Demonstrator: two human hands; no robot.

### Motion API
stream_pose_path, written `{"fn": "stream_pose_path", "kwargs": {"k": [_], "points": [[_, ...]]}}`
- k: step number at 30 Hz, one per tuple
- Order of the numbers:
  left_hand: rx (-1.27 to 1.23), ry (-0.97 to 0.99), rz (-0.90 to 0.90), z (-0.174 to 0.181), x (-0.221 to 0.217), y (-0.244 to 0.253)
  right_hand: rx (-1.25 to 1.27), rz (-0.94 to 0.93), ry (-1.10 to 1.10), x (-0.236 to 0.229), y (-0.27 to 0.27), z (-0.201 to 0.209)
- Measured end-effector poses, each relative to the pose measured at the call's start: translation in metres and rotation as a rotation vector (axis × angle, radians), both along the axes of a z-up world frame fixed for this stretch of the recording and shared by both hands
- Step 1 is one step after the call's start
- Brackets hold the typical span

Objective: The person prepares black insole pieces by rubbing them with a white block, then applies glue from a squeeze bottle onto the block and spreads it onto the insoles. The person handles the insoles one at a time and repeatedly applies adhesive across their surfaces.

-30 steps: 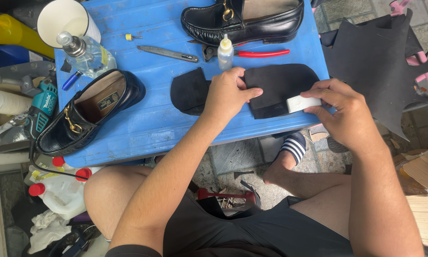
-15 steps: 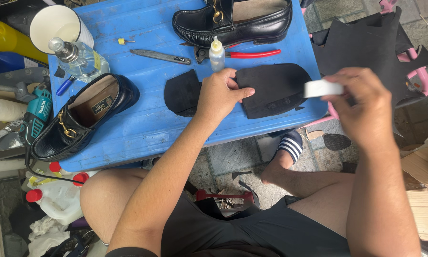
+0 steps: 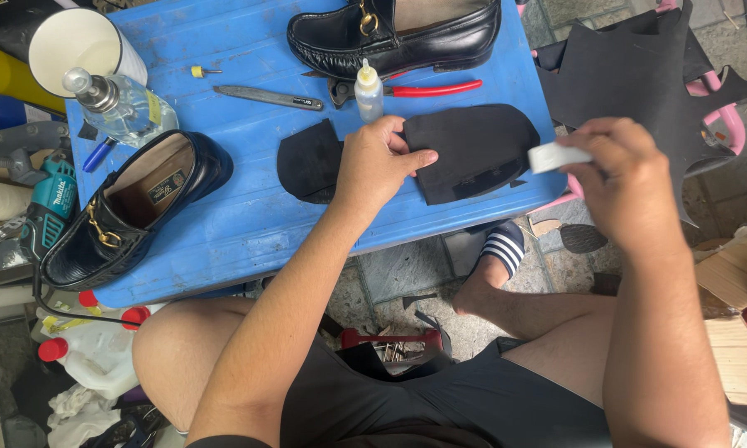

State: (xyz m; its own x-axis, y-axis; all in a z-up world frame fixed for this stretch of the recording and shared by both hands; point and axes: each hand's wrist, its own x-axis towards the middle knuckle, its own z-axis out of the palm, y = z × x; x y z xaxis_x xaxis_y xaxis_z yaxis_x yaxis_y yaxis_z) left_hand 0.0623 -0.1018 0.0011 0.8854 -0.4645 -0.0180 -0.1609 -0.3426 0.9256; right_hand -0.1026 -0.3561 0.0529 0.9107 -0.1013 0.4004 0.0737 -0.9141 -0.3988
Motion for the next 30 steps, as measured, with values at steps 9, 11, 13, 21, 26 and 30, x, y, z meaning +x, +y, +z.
{"fn": "stream_pose_path", "kwargs": {"k": [9,11,13,21,26,30], "points": [[0.005,0.035,0.007,0.009,0.000,0.001,0.152,0.111,-0.032,0.023,0.003,0.007],[0.017,0.055,0.029,0.007,0.000,0.000,0.165,0.202,-0.015,0.029,0.023,0.004],[0.008,0.052,0.039,0.004,0.000,0.000,0.175,0.270,0.018,0.033,0.044,0.001],[-0.037,-0.080,0.037,-0.007,0.000,0.000,0.216,0.350,0.074,0.042,0.083,0.001],[-0.052,-0.032,0.032,-0.006,0.000,0.000,0.137,0.300,0.071,0.039,0.068,-0.001],[-0.063,-0.030,0.022,-0.004,-0.001,0.001,0.055,0.198,0.015,0.032,0.041,-0.006]]}}
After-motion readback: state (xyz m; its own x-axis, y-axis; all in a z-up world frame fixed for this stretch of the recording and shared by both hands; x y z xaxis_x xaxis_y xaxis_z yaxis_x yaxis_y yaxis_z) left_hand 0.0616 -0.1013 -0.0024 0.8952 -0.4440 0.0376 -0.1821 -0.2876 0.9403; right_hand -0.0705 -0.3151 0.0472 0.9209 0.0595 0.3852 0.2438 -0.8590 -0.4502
